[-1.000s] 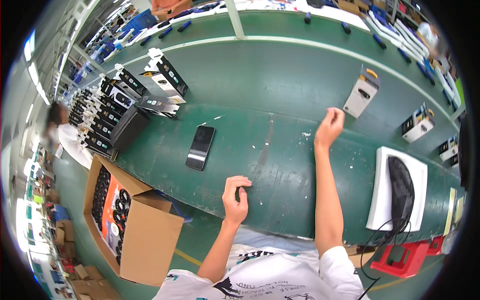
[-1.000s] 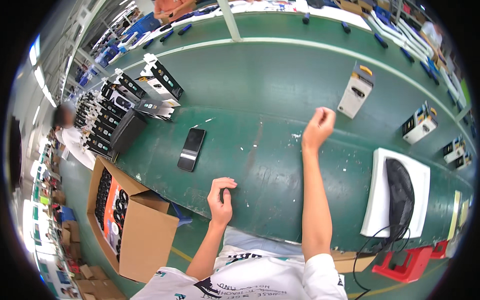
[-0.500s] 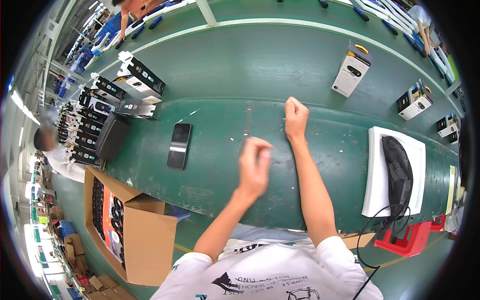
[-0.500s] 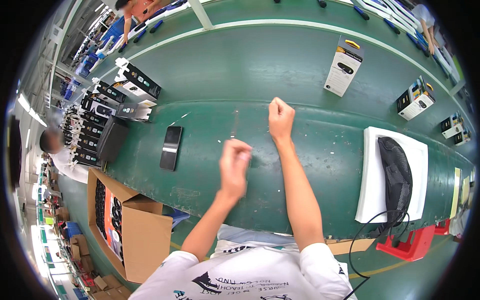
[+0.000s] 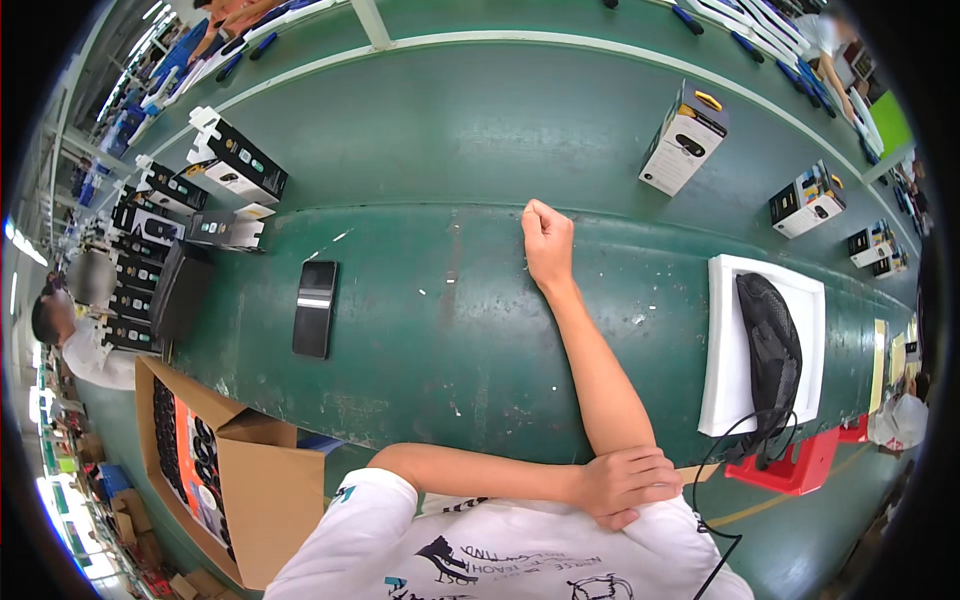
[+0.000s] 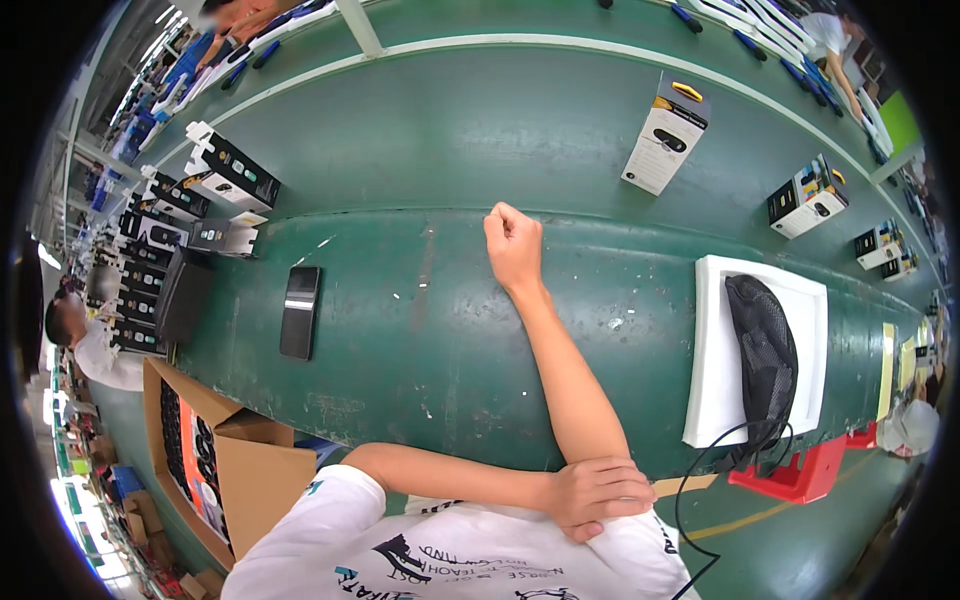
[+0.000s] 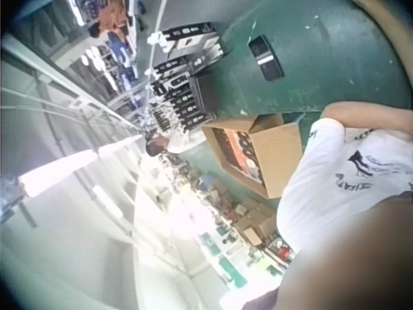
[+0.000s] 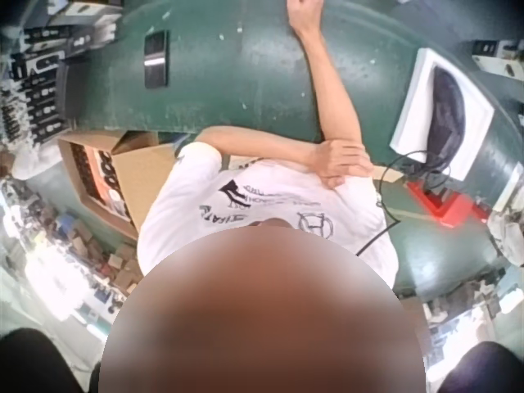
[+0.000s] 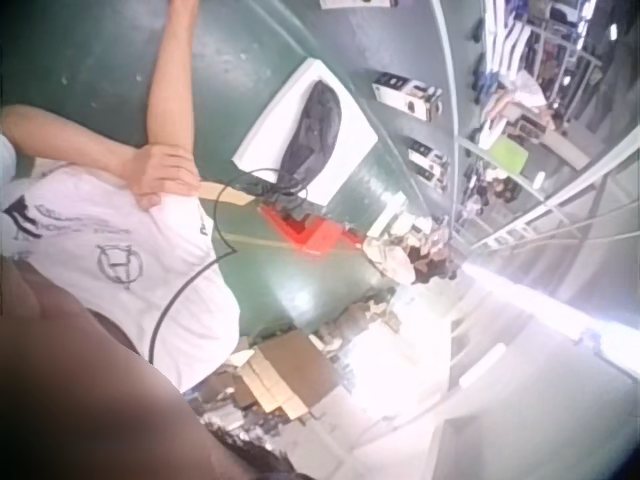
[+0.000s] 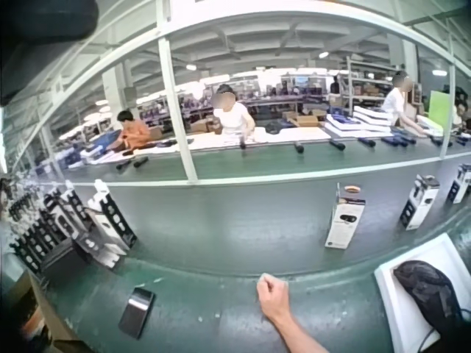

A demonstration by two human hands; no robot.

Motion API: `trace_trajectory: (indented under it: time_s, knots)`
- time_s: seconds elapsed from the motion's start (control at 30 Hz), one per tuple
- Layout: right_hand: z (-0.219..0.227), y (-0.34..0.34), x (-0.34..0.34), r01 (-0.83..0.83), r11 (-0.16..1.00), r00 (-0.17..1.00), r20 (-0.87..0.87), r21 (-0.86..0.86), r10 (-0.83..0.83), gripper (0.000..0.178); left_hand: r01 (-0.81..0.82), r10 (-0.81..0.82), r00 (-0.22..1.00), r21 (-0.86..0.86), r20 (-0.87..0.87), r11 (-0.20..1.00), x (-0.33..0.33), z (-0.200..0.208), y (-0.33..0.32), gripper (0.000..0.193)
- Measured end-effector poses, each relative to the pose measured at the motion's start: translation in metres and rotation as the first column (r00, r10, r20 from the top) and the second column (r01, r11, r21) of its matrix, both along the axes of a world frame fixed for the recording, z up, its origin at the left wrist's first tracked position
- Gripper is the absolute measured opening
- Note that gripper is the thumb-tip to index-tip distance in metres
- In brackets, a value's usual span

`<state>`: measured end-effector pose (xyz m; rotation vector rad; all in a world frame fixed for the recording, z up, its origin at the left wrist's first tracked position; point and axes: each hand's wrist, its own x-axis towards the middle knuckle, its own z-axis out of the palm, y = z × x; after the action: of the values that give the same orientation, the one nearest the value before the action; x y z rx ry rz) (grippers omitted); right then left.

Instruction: The recorder is assembling components into small boxes and then placing those boxes into larger shipping cartons on a factory assembly line.

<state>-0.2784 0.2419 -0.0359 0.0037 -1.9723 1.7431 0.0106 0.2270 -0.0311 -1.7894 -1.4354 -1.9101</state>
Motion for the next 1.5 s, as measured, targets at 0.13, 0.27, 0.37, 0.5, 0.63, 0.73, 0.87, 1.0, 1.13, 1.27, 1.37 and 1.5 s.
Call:
trace_trajectory:
  time_s: [0.13,0.27,0.37,0.5,0.63,0.73,0.87,1.0,1.13,1.27,1.37,1.5]
  knots:
    - [-0.001,-0.011,0.002,0.006,0.992,0.999,0.035,0.129,-0.010,0.028,-0.007,0.007,0.999,0.007,0.032,1.000,-0.006,0.003,-0.009,0.055]
    - [-0.002,-0.006,-0.002,-0.017,0.998,1.000,0.022,0.052,0.016,0.032,0.041,-0.043,0.995,0.030,0.088,0.999,-0.010,0.008,-0.008,0.050]
    - [-0.021,0.010,-0.007,-0.131,0.966,0.983,0.099,-0.223,0.157,0.037,0.113,-0.115,0.990,0.024,0.083,0.993,-0.014,0.008,-0.006,0.048]
    - [-0.022,0.001,-0.009,-0.153,0.974,0.984,0.067,-0.165,0.166,0.037,0.089,-0.095,0.989,0.056,0.110,0.994,-0.015,0.004,-0.014,0.048]
    - [-0.013,-0.002,-0.015,-0.206,0.959,0.974,0.058,-0.194,0.220,0.037,0.053,-0.058,0.994,0.057,0.089,0.997,-0.021,0.006,-0.015,0.056]
    - [-0.010,0.001,-0.014,-0.243,0.942,0.960,0.084,-0.230,0.268,0.038,0.043,-0.047,0.996,0.049,0.073,0.998,-0.020,0.006,-0.016,0.054]
    - [-0.006,-0.005,-0.011,-0.223,0.951,0.958,0.129,-0.216,0.254,0.038,0.021,-0.027,0.991,0.048,0.128,0.999,-0.015,0.002,-0.014,0.059]
    - [-0.008,-0.002,-0.007,-0.214,0.961,0.961,0.136,-0.176,0.239,0.038,-0.148,0.147,0.989,-0.126,-0.015,0.981,-0.025,0.009,-0.018,0.068]
    - [-0.006,-0.003,-0.008,-0.219,0.960,0.960,0.141,-0.173,0.244,0.038,-0.210,0.191,0.974,-0.171,-0.122,0.963,-0.032,0.005,-0.018,0.063]
    - [-0.009,-0.001,-0.013,-0.207,0.964,0.961,0.151,-0.166,0.232,0.038,-0.138,0.130,0.988,-0.092,-0.088,0.986,-0.039,0.004,-0.018,0.051]
    - [-0.009,-0.005,-0.011,-0.209,0.963,0.961,0.145,-0.171,0.234,0.038,-0.133,0.123,0.986,-0.087,-0.112,0.987,-0.039,-0.001,-0.019,0.044]
    - [-0.009,-0.004,-0.014,-0.183,0.975,0.966,0.163,-0.127,0.203,0.038,-0.071,0.071,0.997,-0.007,-0.018,0.997,-0.039,0.001,-0.019,0.038]
